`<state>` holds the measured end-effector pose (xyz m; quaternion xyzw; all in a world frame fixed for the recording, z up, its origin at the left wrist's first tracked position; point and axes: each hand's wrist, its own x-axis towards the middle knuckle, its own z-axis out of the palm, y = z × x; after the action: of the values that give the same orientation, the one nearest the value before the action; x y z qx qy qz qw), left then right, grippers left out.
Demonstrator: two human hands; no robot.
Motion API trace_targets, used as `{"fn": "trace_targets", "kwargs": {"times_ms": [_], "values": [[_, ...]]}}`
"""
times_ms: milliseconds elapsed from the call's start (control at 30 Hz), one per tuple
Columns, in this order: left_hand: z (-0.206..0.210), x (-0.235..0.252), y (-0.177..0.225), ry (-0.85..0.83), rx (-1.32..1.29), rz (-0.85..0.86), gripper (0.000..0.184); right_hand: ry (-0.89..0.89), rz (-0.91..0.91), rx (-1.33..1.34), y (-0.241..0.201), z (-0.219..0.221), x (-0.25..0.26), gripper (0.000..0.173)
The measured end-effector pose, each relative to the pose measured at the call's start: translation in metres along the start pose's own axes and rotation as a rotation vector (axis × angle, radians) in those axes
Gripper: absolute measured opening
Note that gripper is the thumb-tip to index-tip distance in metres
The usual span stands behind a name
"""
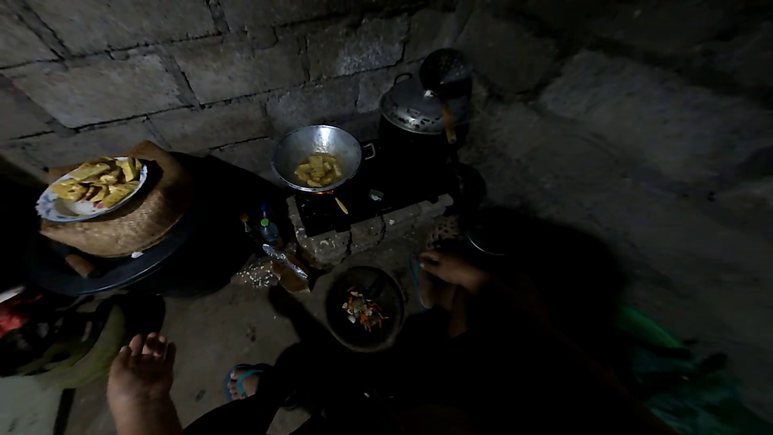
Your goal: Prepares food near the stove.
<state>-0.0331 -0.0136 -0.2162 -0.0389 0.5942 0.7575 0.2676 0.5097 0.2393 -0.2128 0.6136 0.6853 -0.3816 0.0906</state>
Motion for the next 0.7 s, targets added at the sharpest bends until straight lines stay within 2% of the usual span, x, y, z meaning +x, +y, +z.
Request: {"fn": "trace_targets", "kwargs": {"times_ms": [700], "values": [[0.0022,-0.0009,0.0012,0.007,0.021,-0.008,0.030,0.003,0.014,-0.011,-0.0018,-0.0001,-0.0022,0.052]]}}
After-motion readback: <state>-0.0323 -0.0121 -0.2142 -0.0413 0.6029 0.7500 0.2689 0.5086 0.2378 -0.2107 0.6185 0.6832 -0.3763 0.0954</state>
